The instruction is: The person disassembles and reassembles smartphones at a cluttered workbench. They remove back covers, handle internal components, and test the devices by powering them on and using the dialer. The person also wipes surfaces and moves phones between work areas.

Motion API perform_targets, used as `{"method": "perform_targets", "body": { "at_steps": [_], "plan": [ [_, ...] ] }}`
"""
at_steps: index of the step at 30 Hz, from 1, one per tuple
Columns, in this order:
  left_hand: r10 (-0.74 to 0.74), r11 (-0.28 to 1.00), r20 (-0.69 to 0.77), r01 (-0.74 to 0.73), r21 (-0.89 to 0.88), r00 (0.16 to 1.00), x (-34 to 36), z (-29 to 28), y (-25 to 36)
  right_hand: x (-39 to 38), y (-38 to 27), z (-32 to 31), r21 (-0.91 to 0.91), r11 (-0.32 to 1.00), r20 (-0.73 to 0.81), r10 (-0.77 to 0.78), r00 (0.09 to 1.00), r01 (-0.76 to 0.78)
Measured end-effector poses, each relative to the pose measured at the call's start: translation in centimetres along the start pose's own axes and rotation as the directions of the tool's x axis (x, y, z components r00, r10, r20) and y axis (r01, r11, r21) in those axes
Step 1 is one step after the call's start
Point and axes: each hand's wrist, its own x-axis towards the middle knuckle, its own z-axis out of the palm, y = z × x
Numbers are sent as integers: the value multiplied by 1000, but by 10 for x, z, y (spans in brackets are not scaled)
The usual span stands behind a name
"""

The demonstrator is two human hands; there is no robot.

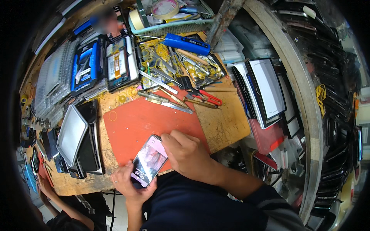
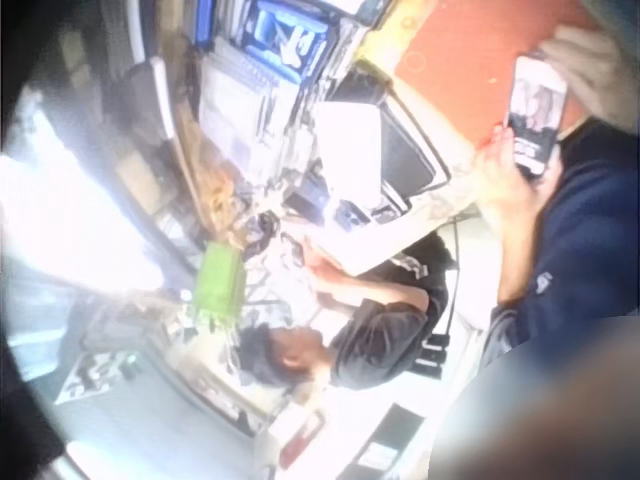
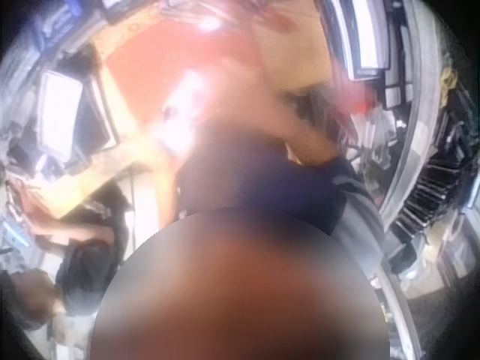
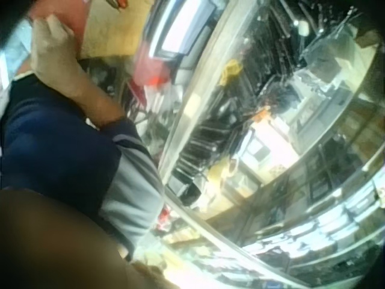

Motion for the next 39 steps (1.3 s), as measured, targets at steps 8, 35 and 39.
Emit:
{"method": "perform_targets", "body": {
  "at_steps": [8, 35, 39],
  "plan": [
    [-135, 981, 222, 163, -110, 966, 49, -4, 39, -3, 0, 7, 22, 999, -77, 48, 996, -46],
    [-54, 920, -103, 9, -392, 993, 105, -29, 23, 43, -74, -53, 55, 939, 4, -340, 941, 339],
    [-48, 921, -129, -7, -390, 991, 101, -30, 21, 38, -78, -57, 51, 943, 10, -329, 944, 328]
  ]
}}
